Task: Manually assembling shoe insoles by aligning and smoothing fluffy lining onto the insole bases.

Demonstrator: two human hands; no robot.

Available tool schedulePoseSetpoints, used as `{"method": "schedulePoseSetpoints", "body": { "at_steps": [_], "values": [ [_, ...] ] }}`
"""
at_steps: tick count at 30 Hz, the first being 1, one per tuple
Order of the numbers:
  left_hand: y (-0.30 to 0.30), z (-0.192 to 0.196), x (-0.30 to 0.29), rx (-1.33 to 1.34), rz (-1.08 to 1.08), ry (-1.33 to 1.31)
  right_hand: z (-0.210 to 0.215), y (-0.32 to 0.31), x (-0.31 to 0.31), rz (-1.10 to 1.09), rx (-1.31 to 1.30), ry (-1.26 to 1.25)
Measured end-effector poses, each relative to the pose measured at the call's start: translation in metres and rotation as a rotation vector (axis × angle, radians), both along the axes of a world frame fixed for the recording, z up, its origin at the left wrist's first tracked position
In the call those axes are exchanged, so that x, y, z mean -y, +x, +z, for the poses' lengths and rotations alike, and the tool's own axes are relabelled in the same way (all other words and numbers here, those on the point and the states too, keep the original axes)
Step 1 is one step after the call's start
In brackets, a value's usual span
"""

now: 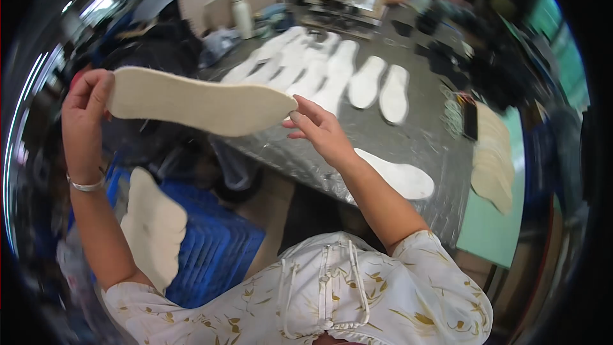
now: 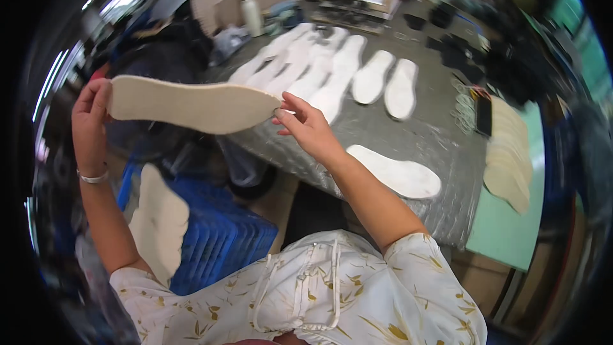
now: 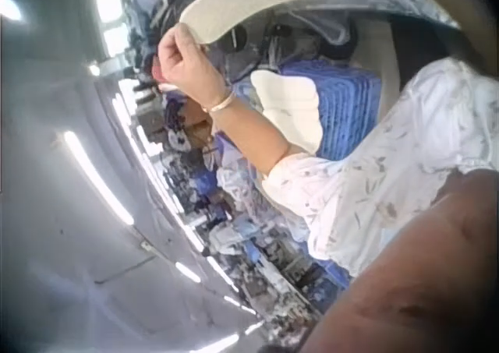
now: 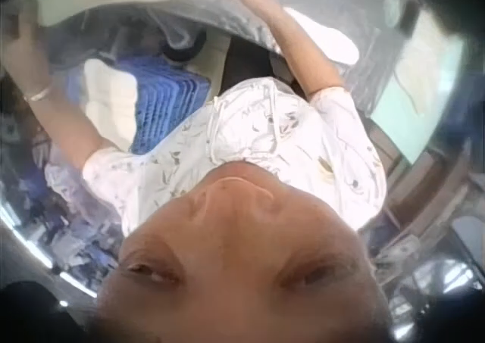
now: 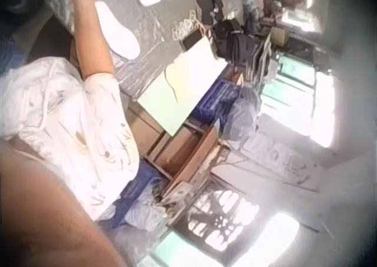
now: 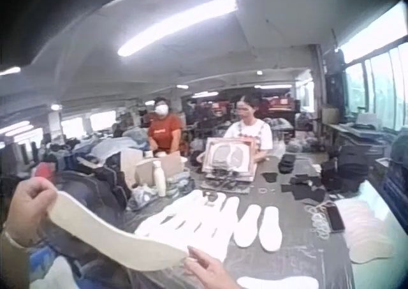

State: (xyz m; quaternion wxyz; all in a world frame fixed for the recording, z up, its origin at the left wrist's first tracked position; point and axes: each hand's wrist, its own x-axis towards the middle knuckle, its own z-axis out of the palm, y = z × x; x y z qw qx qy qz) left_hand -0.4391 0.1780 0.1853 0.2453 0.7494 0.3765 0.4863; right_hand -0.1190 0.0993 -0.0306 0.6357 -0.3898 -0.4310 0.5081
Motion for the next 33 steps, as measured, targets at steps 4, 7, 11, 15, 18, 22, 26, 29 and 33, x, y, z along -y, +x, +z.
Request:
{"method": "schedulePoseSetpoints", "body": {
  "at_steps": [4,7,11,15,18,22,26,29,33],
  "values": [
    [0.090,-0.053,-0.033,0.137,-0.287,-0.208,-0.022,0.073,0.059,-0.147,-0.136,-0.034],
    [0.155,-0.096,-0.040,0.181,-0.369,-0.352,-0.033,0.109,0.109,-0.366,-0.234,-0.098],
    [0.215,-0.156,-0.021,0.208,-0.463,-0.597,-0.051,0.154,0.162,-0.545,-0.244,-0.214],
    [0.247,-0.211,0.019,0.100,-0.551,-0.661,-0.058,0.183,0.224,-0.633,-0.071,-0.388],
    [0.254,-0.236,0.053,0.008,-0.487,-0.725,-0.080,0.187,0.272,-0.788,0.032,-0.438],
    [0.239,-0.251,0.086,0.103,-0.404,-0.800,-0.088,0.180,0.301,-0.724,0.094,-0.506],
    [0.252,-0.268,0.098,0.136,-0.422,-0.855,-0.125,0.177,0.314,-0.722,0.033,-0.424],
    [0.251,-0.285,0.096,0.152,-0.449,-0.912,-0.132,0.179,0.319,-0.709,0.001,-0.388],
    [0.250,-0.290,0.094,0.119,-0.423,-0.909,-0.143,0.181,0.317,-0.680,-0.058,-0.360]
  ]
}}
